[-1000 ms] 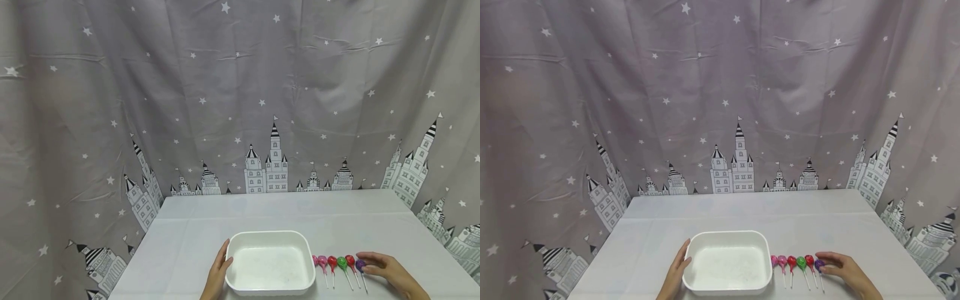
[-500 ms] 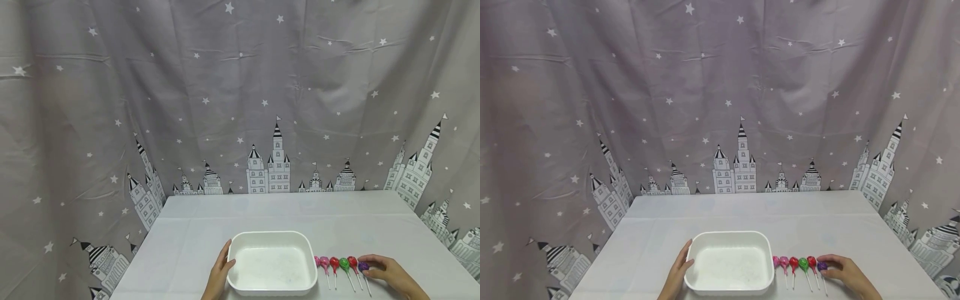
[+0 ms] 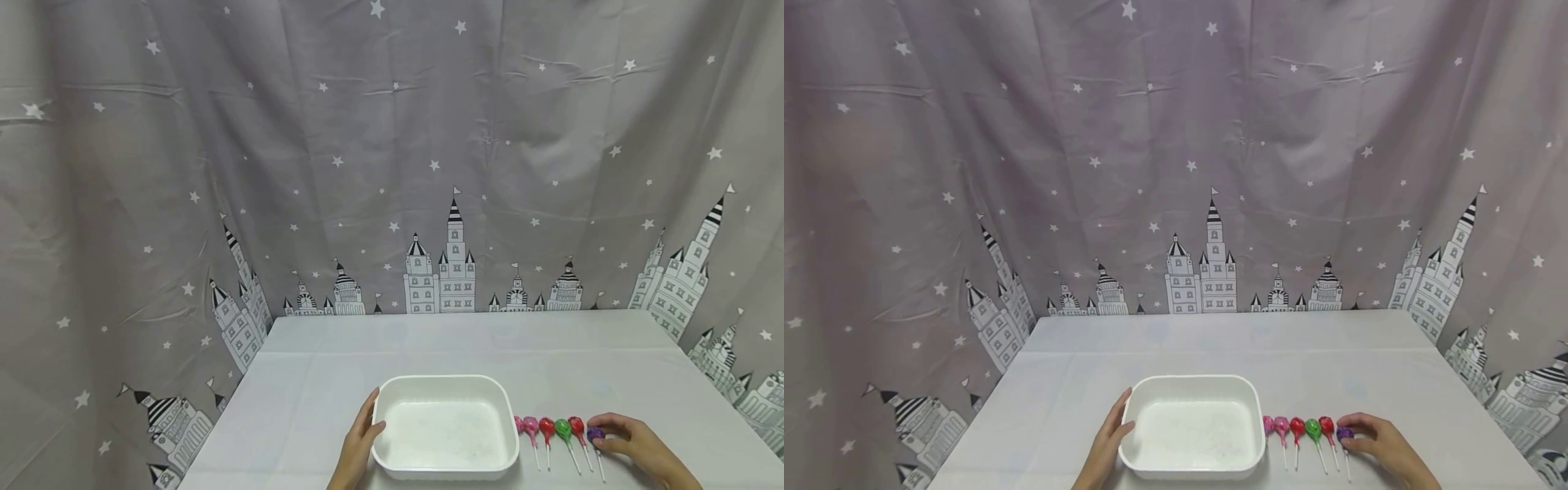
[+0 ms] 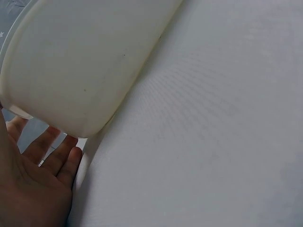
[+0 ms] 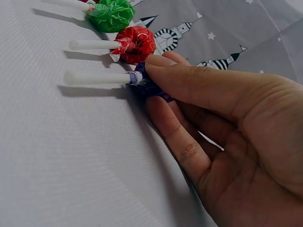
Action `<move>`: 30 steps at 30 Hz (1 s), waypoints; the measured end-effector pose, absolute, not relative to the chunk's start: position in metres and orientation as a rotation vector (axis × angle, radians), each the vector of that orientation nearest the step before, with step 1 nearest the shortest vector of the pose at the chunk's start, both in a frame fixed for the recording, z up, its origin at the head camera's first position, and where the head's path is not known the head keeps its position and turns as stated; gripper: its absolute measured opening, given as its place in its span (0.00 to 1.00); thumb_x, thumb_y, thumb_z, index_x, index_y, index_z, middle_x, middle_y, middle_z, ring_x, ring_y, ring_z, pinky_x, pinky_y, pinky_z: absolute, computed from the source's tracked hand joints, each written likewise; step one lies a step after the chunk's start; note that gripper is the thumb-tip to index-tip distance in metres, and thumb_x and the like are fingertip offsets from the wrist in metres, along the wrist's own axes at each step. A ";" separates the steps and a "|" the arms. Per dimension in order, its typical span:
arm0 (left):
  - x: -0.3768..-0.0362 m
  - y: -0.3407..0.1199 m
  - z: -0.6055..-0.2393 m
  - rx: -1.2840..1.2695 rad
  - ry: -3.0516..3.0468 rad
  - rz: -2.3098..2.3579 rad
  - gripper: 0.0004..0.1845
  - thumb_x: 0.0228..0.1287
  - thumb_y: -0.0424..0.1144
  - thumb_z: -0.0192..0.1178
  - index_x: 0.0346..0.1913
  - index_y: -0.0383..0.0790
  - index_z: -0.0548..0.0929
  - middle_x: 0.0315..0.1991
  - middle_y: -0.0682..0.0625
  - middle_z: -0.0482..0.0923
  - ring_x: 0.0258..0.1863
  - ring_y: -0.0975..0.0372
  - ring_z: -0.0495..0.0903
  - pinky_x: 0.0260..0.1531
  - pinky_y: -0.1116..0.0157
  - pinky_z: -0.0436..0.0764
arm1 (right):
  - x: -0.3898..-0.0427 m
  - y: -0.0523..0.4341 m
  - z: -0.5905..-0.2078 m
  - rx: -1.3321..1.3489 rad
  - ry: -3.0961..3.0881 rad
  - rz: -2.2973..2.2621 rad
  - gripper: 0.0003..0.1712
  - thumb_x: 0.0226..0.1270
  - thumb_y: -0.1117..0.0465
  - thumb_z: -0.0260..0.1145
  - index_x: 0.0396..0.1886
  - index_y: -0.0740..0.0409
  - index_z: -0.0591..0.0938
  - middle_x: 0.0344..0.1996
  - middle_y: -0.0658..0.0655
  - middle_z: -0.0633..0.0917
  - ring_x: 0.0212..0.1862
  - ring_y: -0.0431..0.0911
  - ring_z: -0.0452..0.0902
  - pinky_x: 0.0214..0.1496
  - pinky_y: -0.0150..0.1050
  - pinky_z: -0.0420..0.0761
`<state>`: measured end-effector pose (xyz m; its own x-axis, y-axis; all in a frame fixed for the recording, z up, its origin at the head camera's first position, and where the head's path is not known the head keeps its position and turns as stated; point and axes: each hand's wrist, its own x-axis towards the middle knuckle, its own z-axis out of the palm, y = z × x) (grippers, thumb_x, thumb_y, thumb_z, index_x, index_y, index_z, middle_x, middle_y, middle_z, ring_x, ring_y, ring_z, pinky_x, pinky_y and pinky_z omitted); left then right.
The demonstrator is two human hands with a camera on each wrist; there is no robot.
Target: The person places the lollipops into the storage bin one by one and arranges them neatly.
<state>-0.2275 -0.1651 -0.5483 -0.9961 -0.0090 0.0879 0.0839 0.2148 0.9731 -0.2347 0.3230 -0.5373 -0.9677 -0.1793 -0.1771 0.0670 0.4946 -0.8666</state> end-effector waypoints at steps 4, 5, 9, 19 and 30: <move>-0.227 -0.166 -0.548 -0.079 -2.384 -1.927 0.31 0.66 0.42 0.52 0.70 0.52 0.58 0.69 0.40 0.54 0.64 0.40 0.58 0.55 0.45 0.69 | -0.234 0.323 -0.536 -0.112 2.512 -1.448 0.28 0.57 0.53 0.67 0.49 0.70 0.76 0.47 0.62 0.80 0.49 0.52 0.76 0.54 0.57 0.72; -0.227 -0.166 -0.548 -0.077 -2.385 -1.927 0.31 0.66 0.42 0.53 0.70 0.52 0.58 0.69 0.40 0.54 0.64 0.41 0.57 0.55 0.45 0.69 | -0.234 0.322 -0.536 -0.107 2.513 -1.445 0.27 0.57 0.53 0.68 0.49 0.70 0.77 0.46 0.61 0.80 0.49 0.52 0.76 0.54 0.57 0.72; -0.228 -0.166 -0.548 -0.070 -2.380 -1.933 0.31 0.65 0.42 0.53 0.70 0.51 0.58 0.69 0.41 0.53 0.65 0.42 0.56 0.58 0.46 0.65 | -0.234 0.322 -0.534 -0.104 2.508 -1.436 0.26 0.57 0.54 0.68 0.48 0.70 0.77 0.46 0.61 0.81 0.49 0.54 0.76 0.53 0.57 0.73; -0.229 -0.167 -0.546 -0.093 -2.353 -1.938 0.31 0.65 0.39 0.53 0.70 0.49 0.59 0.70 0.42 0.53 0.66 0.44 0.53 0.61 0.47 0.60 | -0.235 0.327 -0.532 -0.178 2.480 -1.439 0.27 0.58 0.56 0.67 0.49 0.75 0.75 0.44 0.64 0.81 0.47 0.55 0.77 0.49 0.50 0.78; -0.229 -0.166 -0.547 -0.083 -2.345 -1.961 0.31 0.64 0.39 0.54 0.70 0.47 0.59 0.70 0.43 0.52 0.67 0.46 0.53 0.62 0.49 0.58 | -0.230 0.329 -0.523 -0.244 2.419 -1.476 0.28 0.58 0.56 0.67 0.48 0.76 0.75 0.43 0.63 0.81 0.43 0.49 0.79 0.43 0.39 0.81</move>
<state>-0.2291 -0.1661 -0.5472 -0.9951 -0.0121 0.0985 0.0948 0.1773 0.9796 -0.2297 0.3286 -0.5235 -0.9418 -0.2947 -0.1615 0.0088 0.4588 -0.8885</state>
